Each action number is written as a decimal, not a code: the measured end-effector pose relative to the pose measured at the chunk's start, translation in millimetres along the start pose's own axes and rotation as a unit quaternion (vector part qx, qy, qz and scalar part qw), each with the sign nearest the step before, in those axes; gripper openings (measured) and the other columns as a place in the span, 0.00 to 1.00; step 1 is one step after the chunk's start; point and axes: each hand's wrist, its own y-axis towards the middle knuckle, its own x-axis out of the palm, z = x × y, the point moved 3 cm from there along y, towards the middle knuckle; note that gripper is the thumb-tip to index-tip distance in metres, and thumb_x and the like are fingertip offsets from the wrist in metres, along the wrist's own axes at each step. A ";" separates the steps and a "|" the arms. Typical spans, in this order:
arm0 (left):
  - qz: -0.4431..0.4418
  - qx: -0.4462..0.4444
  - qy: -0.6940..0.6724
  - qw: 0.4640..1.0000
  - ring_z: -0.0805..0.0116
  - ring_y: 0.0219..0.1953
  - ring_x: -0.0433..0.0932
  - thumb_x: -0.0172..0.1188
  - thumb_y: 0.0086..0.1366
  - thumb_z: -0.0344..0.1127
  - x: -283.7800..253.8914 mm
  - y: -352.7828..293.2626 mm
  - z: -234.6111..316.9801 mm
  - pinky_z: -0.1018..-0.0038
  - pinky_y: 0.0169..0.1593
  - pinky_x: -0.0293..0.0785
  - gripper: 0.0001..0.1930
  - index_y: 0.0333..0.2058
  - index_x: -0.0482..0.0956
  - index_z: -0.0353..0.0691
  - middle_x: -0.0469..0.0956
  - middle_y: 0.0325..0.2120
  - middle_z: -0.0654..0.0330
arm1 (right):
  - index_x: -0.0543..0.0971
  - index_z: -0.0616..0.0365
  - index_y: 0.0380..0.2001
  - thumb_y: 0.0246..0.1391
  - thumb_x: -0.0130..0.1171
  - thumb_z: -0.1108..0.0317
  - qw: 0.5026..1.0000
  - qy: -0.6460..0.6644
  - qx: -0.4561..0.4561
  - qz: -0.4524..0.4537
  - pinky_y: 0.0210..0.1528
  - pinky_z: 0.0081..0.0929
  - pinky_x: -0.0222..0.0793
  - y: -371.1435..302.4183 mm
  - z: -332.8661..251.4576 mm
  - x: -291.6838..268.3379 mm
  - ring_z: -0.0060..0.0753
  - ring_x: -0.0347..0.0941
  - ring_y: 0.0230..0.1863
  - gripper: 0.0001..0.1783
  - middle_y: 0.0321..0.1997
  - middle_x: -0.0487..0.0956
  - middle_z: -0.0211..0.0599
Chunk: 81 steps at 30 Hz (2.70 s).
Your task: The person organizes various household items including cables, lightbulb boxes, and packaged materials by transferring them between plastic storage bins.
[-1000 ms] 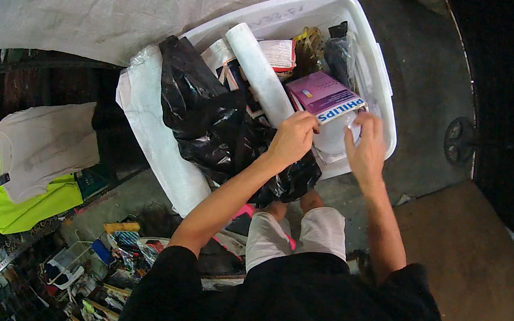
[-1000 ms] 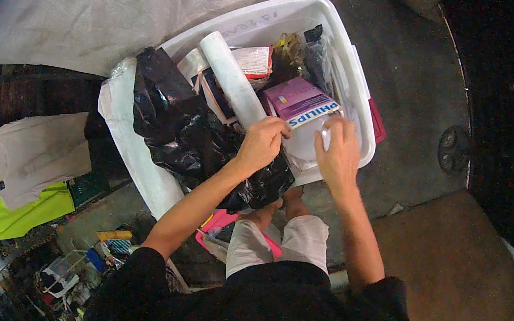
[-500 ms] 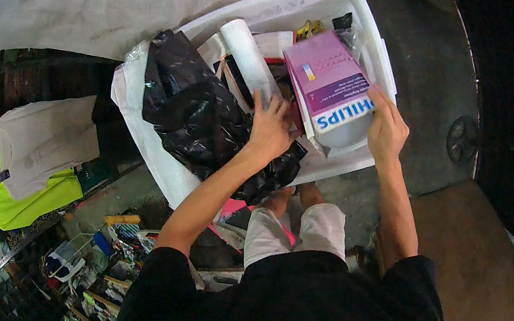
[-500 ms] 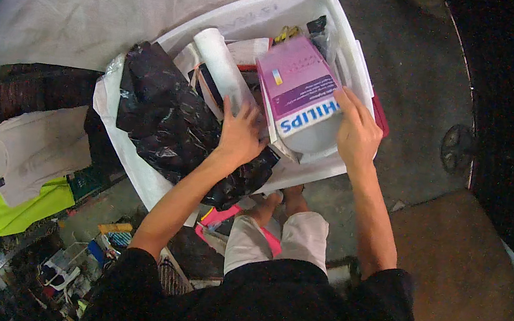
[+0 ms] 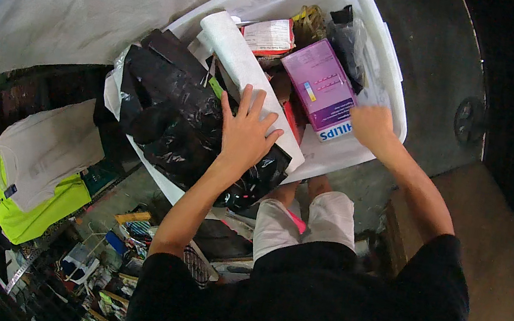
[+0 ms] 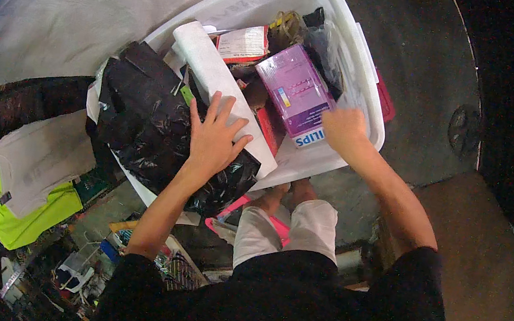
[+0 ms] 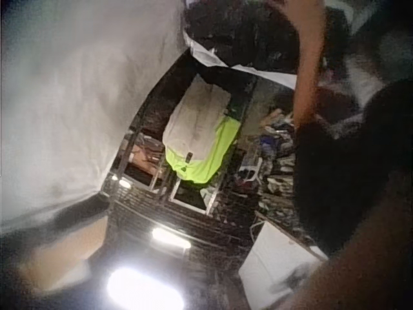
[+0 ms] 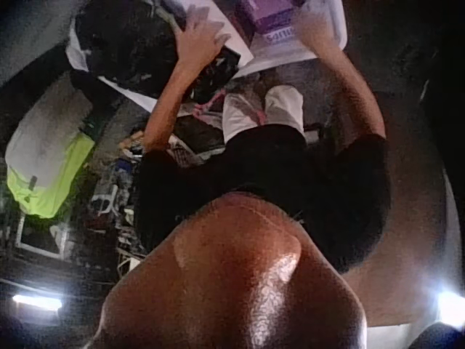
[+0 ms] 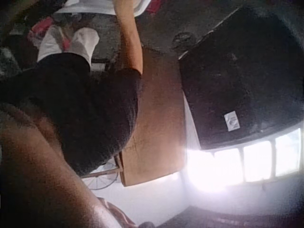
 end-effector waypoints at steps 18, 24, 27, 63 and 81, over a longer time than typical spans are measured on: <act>-0.041 0.004 -0.018 0.999 0.54 0.71 0.56 0.63 0.62 0.50 -4.1 -6.2 -10.7 0.36 0.69 0.39 0.16 0.45 0.85 0.51 0.69 0.62 0.58 | 0.78 0.45 0.55 0.49 0.65 0.60 0.866 0.359 -0.041 0.344 0.45 0.42 0.77 277.2 -44.2 -92.2 0.49 0.82 0.42 0.27 0.43 0.83 0.45; -0.044 -0.005 -0.020 0.999 0.54 0.71 0.56 0.64 0.62 0.50 -4.1 -5.2 -13.6 0.36 0.68 0.40 0.16 0.45 0.85 0.52 0.69 0.62 0.59 | 0.79 0.66 0.35 0.42 0.65 0.70 0.783 0.495 -0.222 0.303 0.46 0.47 0.75 272.2 -26.9 -94.0 0.53 0.80 0.42 0.15 0.36 0.83 0.51; -0.040 -0.009 -0.023 0.999 0.54 0.70 0.57 0.65 0.61 0.50 -3.6 -5.5 -12.3 0.36 0.68 0.40 0.16 0.44 0.85 0.52 0.70 0.62 0.59 | 0.81 0.55 0.49 0.51 0.64 0.61 0.714 0.656 -0.195 0.147 0.43 0.37 0.77 248.5 -22.2 -66.3 0.43 0.81 0.38 0.22 0.37 0.83 0.43; -0.053 -0.022 -0.023 0.998 0.56 0.67 0.63 0.67 0.59 0.44 4.1 6.8 -16.3 0.43 0.70 0.38 0.07 0.36 0.88 0.56 0.75 0.58 0.64 | 0.58 0.74 0.62 0.63 0.48 0.38 0.620 0.777 0.080 0.072 0.64 0.39 0.63 194.4 -145.6 -31.6 0.58 0.72 0.60 0.45 0.57 0.74 0.65; -0.048 -0.040 -0.034 0.997 0.57 0.67 0.63 0.67 0.59 0.43 6.0 3.0 -22.2 0.44 0.70 0.39 0.08 0.37 0.87 0.54 0.76 0.58 0.63 | 0.75 0.65 0.56 0.57 0.52 0.33 0.915 0.395 0.026 0.078 0.68 0.56 0.52 148.5 -104.3 -58.6 0.48 0.58 0.71 0.43 0.65 0.70 0.52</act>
